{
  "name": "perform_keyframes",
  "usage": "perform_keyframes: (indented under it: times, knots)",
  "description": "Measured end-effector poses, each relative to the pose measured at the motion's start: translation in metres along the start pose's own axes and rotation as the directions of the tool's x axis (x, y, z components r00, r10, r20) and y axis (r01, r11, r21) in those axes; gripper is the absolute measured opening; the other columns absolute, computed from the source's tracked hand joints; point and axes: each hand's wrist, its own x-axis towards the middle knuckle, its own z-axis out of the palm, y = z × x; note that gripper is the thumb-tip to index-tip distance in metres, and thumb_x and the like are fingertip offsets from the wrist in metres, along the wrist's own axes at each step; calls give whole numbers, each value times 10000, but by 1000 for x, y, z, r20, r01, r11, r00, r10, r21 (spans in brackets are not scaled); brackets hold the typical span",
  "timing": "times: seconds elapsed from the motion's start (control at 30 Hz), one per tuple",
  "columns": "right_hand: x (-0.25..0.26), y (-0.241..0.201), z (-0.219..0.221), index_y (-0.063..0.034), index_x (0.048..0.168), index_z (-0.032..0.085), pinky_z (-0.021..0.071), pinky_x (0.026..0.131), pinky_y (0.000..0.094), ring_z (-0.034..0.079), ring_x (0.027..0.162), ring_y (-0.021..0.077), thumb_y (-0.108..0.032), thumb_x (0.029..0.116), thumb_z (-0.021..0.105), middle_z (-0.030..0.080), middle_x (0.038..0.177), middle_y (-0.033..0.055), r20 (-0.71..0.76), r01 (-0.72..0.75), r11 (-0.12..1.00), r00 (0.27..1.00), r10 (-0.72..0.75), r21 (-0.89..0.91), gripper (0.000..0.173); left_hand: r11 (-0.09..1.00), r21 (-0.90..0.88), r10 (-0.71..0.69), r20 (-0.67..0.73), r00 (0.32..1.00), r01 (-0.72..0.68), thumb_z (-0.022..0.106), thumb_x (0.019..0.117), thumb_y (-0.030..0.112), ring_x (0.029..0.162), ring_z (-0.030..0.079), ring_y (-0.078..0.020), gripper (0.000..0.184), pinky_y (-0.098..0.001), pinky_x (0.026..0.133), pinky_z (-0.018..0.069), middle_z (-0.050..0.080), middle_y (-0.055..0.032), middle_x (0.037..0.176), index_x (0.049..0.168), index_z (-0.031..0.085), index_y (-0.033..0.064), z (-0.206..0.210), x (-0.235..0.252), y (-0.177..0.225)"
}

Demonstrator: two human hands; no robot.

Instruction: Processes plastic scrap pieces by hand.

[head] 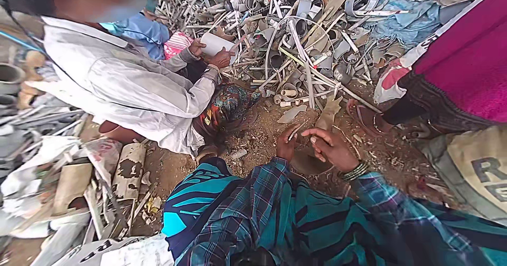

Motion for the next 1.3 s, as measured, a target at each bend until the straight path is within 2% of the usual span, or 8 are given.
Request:
perform_keyframes:
  times: [0.23, 0.33, 0.5, 0.7, 0.93, 1.03, 1.17, 1.3]
  knots:
    - [-51, -95, -26, -120, 1231, 647, 388, 449, 82, 437, 488, -95, -113, 1001, 457, 459, 653, -166, 292, 95, 995, 952, -87, -13, 299, 1000, 1, -29, -16, 999, 29, 476, 959, -76, 1333, 540, -303, 365, -348, 1139, 389, 570, -318, 1374, 1294, 581, -173, 1, 2, -3]
    - [-55, -95, -16, -95, 1217, 671, 383, 461, 110, 427, 495, -69, -108, 1016, 462, 493, 680, -100, 352, 170, 968, 931, -96, -187, 291, 999, 32, -18, -3, 1000, 18, 486, 949, -79, 1327, 551, -305, 366, -351, 1143, 390, 582, -312, 1365, 1288, 594, -163, 3, 4, 2]
    - [-32, -33, 52, 18, 1282, 663, 500, 922, 558, 684, 1024, 425, -39, 1046, 451, 711, 1103, 265, 512, 228, 803, 852, 108, -550, 322, 999, 32, 25, 3, 1000, -25, 468, 944, -78, 1331, 546, -323, 372, -362, 1139, 392, 577, -322, 1364, 1282, 591, -174, 10, 1, 0]
    - [-96, -90, 78, -9, 1225, 676, 560, 668, 594, 723, 816, 450, -77, 1039, 521, 718, 884, 245, 536, 295, 775, 841, 67, -559, 251, 999, 27, -21, 3, 1000, 21, 464, 953, -83, 1341, 535, -304, 374, -342, 1146, 379, 570, -312, 1379, 1298, 583, -166, 7, 3, 4]
    - [-30, 0, 68, 24, 1156, 705, 556, 778, 553, 720, 874, 423, -25, 1008, 483, 726, 945, 248, 309, 249, 802, 947, -85, -543, 272, 998, 63, -7, 32, 999, 5, 477, 954, -77, 1339, 539, -315, 369, -369, 1144, 387, 574, -305, 1380, 1295, 595, -154, 8, 3, 3]
    - [-43, -37, 67, 12, 1201, 683, 542, 779, 538, 704, 864, 401, -38, 1028, 478, 714, 941, 236, 376, 228, 833, 926, -26, -504, 273, 998, 62, 0, 32, 999, -2, 491, 954, -73, 1339, 543, -327, 361, -377, 1151, 387, 583, -303, 1373, 1288, 601, -155, 7, 3, -1]
    - [-86, -86, 67, -11, 1089, 702, 536, 537, 476, 685, 626, 331, -54, 964, 590, 680, 729, 154, 416, 409, 819, 879, -234, -402, 173, 999, 29, -39, -1, 999, 39, 471, 965, -67, 1346, 531, -308, 370, -352, 1150, 375, 568, -309, 1386, 1305, 578, -165, 4, 6, 4]
    - [-50, -27, 66, 16, 1099, 703, 543, 642, 499, 689, 707, 349, -40, 989, 535, 699, 817, 194, 291, 336, 841, 930, -224, -424, 209, 998, 28, -61, 4, 998, 61, 456, 980, -67, 1353, 528, -284, 370, -336, 1153, 367, 565, -297, 1398, 1320, 568, -161, 2, 9, 6]
